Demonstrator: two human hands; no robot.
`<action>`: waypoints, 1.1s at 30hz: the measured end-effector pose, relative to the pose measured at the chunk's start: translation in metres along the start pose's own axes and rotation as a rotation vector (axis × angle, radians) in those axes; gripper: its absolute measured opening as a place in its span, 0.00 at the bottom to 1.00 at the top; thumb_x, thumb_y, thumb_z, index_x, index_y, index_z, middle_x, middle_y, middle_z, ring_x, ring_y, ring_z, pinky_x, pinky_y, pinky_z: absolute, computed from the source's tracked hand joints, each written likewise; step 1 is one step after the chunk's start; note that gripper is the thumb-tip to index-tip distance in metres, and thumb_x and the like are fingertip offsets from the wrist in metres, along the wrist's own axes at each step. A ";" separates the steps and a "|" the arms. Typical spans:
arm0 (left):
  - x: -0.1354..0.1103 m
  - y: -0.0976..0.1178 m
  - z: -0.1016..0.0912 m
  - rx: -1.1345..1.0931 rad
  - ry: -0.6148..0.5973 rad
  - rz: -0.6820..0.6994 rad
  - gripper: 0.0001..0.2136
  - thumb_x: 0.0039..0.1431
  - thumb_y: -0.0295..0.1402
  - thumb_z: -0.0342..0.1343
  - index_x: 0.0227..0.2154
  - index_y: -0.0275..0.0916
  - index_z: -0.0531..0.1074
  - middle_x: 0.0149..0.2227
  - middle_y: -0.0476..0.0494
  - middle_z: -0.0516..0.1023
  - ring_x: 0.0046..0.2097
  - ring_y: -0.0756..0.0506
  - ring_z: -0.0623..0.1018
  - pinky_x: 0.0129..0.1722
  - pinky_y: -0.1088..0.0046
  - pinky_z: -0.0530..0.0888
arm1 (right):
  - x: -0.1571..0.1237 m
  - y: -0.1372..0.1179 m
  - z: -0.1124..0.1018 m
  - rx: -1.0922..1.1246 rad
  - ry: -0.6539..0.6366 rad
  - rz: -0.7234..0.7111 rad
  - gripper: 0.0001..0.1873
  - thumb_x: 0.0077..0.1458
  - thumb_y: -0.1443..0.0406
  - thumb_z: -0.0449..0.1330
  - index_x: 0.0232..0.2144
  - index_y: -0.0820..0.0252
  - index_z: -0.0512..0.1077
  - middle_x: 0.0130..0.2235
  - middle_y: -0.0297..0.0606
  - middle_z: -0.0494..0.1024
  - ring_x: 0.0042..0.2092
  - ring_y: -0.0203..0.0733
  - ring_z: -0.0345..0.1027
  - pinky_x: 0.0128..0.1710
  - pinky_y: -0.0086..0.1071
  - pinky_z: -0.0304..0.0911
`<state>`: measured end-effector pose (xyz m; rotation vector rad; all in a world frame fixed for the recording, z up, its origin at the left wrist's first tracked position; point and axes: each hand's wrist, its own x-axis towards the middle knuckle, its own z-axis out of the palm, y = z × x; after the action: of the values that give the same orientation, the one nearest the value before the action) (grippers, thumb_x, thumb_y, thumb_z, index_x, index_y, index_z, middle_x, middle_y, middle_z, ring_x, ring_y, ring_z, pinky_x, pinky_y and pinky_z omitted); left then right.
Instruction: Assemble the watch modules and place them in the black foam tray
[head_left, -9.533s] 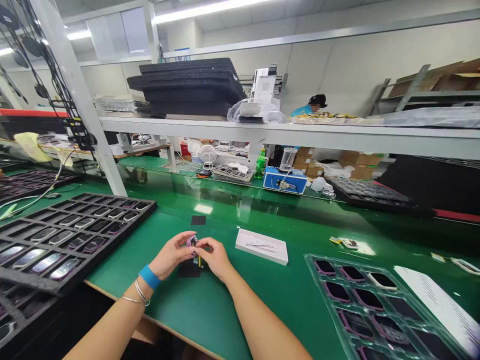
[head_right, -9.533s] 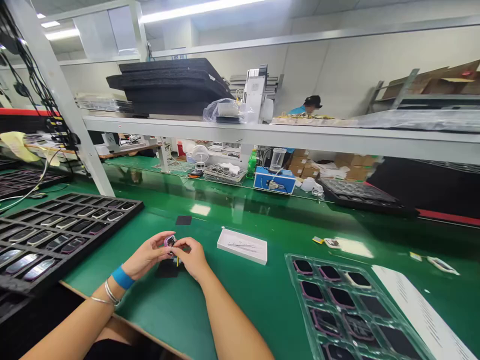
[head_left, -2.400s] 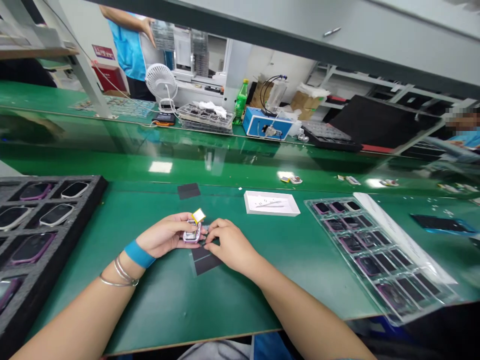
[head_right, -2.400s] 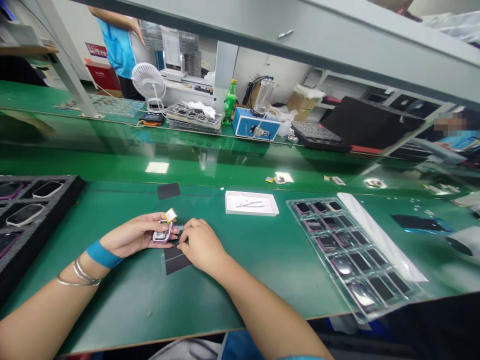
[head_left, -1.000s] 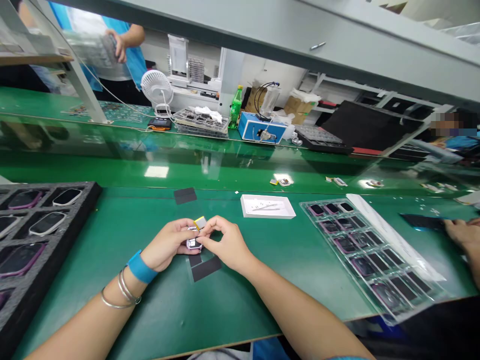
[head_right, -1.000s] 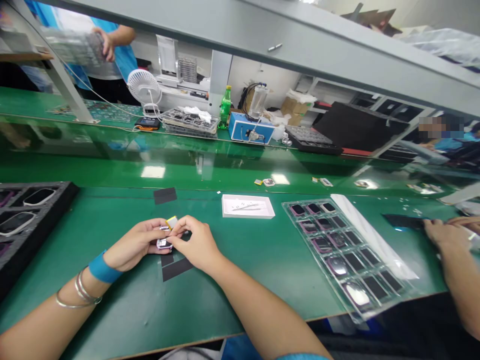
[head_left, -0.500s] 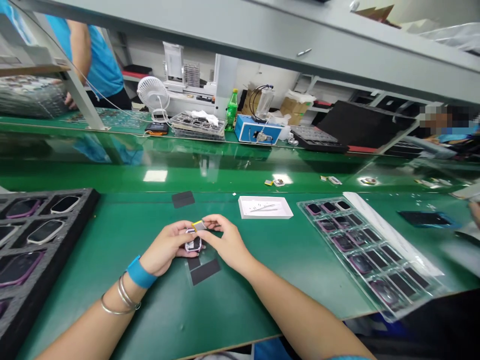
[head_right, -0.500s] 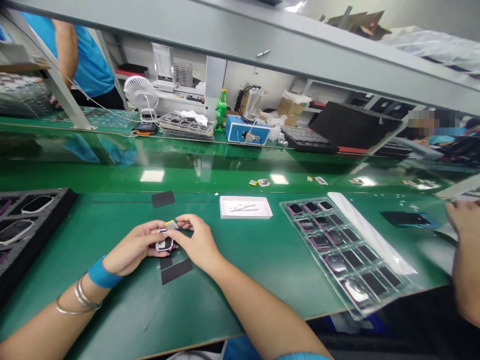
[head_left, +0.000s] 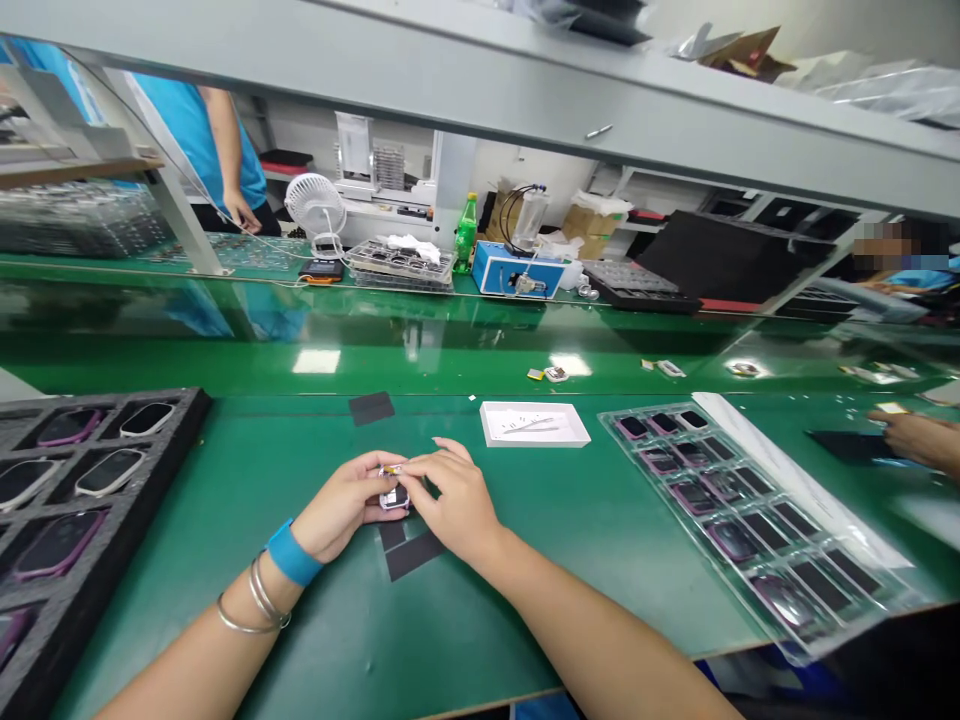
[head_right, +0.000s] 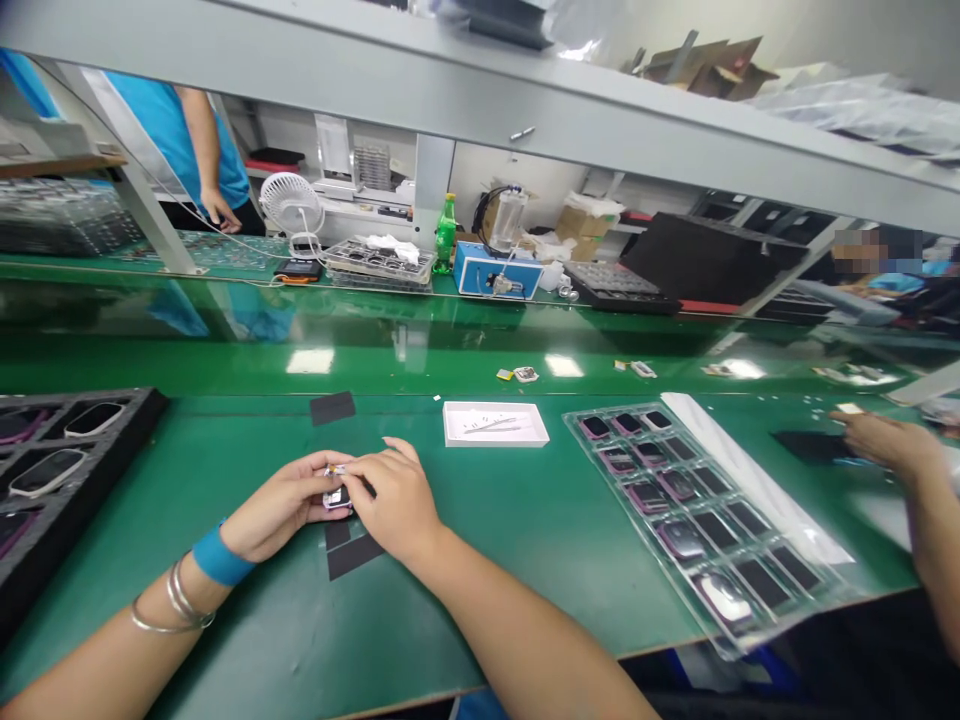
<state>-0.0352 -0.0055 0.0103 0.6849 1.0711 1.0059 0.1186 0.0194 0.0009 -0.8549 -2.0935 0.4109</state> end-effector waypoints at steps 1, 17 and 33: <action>0.000 0.001 0.000 -0.068 -0.001 -0.012 0.11 0.46 0.24 0.59 0.35 0.35 0.73 0.29 0.45 0.76 0.31 0.48 0.76 0.36 0.68 0.76 | -0.001 0.000 0.000 -0.065 -0.032 -0.062 0.09 0.56 0.69 0.53 0.32 0.55 0.73 0.34 0.33 0.79 0.35 0.36 0.70 0.57 0.43 0.52; 0.000 0.000 -0.004 -0.019 -0.149 0.166 0.17 0.46 0.31 0.64 0.41 0.35 0.73 0.40 0.37 0.78 0.41 0.43 0.77 0.42 0.69 0.73 | 0.001 0.014 0.004 0.645 -0.262 0.356 0.28 0.48 0.69 0.60 0.52 0.55 0.60 0.47 0.40 0.72 0.46 0.38 0.70 0.46 0.36 0.67; -0.059 0.027 -0.028 -0.095 0.196 0.406 0.21 0.50 0.35 0.61 0.48 0.38 0.69 0.47 0.37 0.74 0.46 0.41 0.75 0.46 0.64 0.71 | 0.002 0.019 0.001 0.410 -0.227 0.327 0.26 0.52 0.56 0.57 0.53 0.55 0.62 0.48 0.44 0.74 0.47 0.47 0.71 0.50 0.46 0.65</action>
<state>-0.0778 -0.0485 0.0461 0.7538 1.0660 1.4893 0.1247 0.0343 -0.0091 -0.9321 -1.9644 1.1145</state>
